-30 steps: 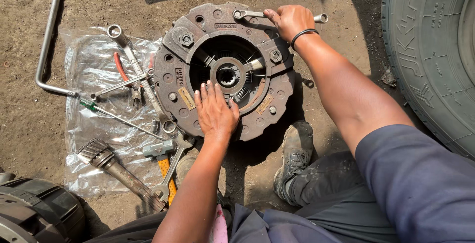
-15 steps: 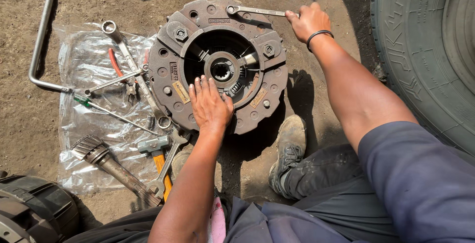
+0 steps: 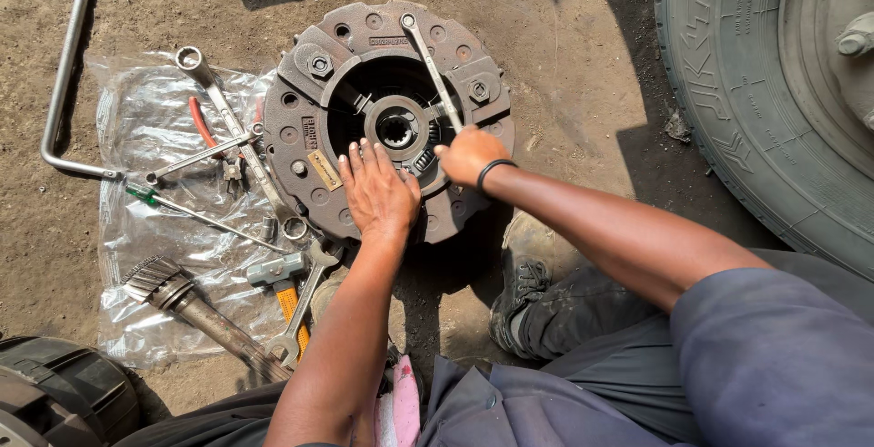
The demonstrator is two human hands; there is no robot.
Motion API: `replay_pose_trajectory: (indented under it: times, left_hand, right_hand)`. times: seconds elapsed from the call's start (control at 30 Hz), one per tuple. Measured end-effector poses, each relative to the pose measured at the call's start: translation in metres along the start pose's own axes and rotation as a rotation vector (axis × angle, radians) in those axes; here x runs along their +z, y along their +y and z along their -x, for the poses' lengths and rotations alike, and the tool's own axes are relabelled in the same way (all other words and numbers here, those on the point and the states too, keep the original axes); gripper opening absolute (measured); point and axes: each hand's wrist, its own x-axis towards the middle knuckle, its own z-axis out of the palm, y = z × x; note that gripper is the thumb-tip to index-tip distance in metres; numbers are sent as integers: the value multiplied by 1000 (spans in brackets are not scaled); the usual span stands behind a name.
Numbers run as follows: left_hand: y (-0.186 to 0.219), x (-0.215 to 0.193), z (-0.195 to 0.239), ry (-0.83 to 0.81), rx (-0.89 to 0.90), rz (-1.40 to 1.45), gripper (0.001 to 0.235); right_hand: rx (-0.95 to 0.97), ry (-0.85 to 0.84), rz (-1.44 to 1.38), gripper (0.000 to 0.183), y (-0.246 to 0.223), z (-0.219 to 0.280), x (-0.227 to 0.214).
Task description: The person sits on the ground and uses a wrench to tighten bolts on a circular mechanical component, likely a brake drum assembly. They also insert a cylindrical metal part into the center of the assembly and continue to adjust the bolts.
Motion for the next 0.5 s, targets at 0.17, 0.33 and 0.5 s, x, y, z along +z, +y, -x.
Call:
replay_pose_trajectory:
  times: [0.17, 0.33, 0.5]
  left_hand:
    - [-7, 10, -3, 41, 30, -79, 73]
    - [-4, -2, -1, -41, 9, -7, 79]
    - [-4, 5, -3, 151, 8, 170, 68]
  right_hand:
    - [-137, -43, -301, 54, -60, -21, 69]
    - [4, -329, -832, 44, -60, -36, 62]
    - [260, -303, -1422, 26, -43, -78, 79]
